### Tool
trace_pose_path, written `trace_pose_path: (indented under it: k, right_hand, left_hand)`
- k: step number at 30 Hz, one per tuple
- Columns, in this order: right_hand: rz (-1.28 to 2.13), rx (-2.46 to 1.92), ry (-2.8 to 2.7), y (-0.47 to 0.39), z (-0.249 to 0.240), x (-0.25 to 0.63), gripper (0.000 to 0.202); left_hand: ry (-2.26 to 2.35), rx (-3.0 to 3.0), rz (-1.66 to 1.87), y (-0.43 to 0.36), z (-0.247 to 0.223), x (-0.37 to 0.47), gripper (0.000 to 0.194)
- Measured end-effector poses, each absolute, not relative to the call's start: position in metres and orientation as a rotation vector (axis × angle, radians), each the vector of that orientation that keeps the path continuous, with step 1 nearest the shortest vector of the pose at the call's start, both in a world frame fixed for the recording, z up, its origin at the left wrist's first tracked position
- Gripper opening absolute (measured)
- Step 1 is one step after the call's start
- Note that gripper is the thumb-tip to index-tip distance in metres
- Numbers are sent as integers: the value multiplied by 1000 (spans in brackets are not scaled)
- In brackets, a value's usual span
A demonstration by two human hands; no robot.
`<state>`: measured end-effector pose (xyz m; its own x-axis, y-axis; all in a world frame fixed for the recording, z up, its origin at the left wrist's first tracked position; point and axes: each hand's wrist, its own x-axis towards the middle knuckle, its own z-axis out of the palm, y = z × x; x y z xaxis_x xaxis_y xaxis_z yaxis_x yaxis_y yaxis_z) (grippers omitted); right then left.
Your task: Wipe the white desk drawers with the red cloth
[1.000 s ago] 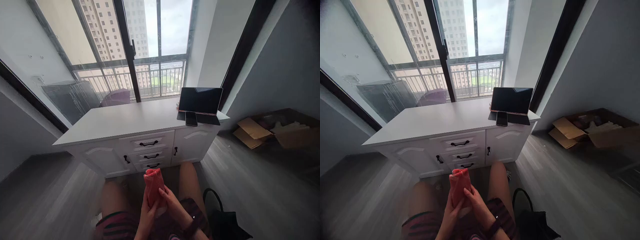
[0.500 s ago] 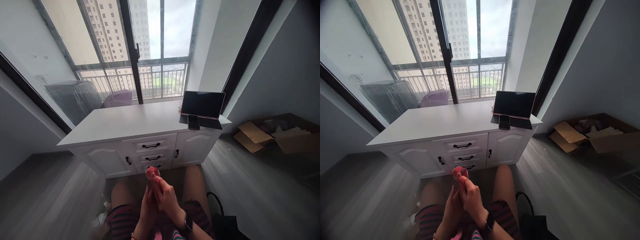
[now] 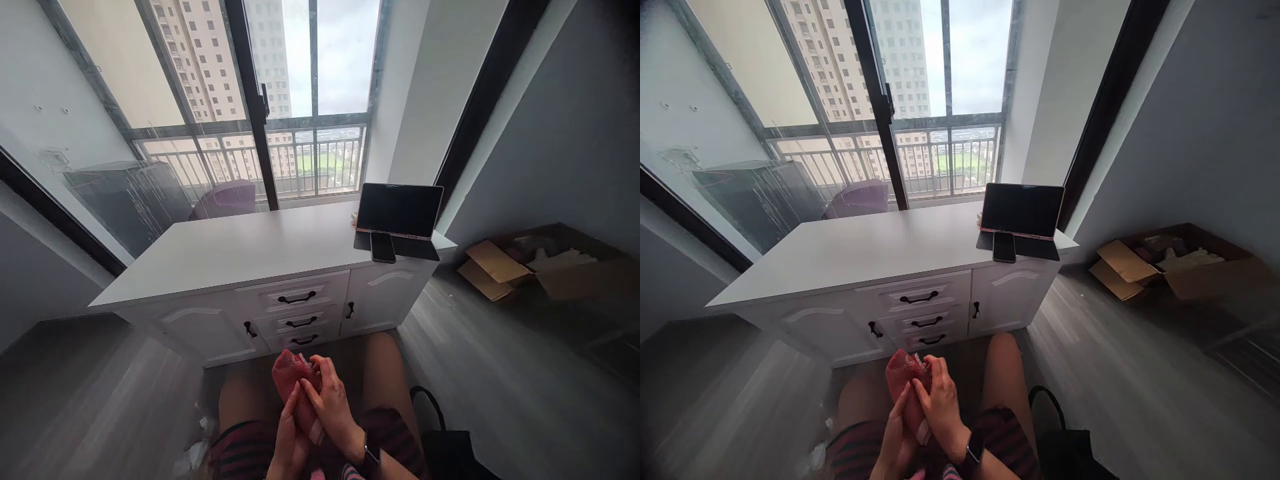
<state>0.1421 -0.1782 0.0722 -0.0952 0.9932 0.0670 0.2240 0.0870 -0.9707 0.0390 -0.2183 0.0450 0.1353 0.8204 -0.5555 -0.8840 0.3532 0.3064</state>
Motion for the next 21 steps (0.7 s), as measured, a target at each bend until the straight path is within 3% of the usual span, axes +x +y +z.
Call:
trace_pose_path:
  k: [2,5,9,21]
  right_hand:
    - [1163,-1270,-1401,-174,63,145,48]
    - [1601,-1041,-1230,-168,51,147,64]
    - [1910,-821,-1079,-167,41,150,57]
    - [1977,-910,-1501,-163,61,184,43]
  left_hand:
    - [786,-135,1254,-217,50,40,30]
    - [996,-43,1320,-214,52,39,26]
    - [1220,171,1287,-210,51,33,33]
    - [1253,313,1253,-200,71,24,44]
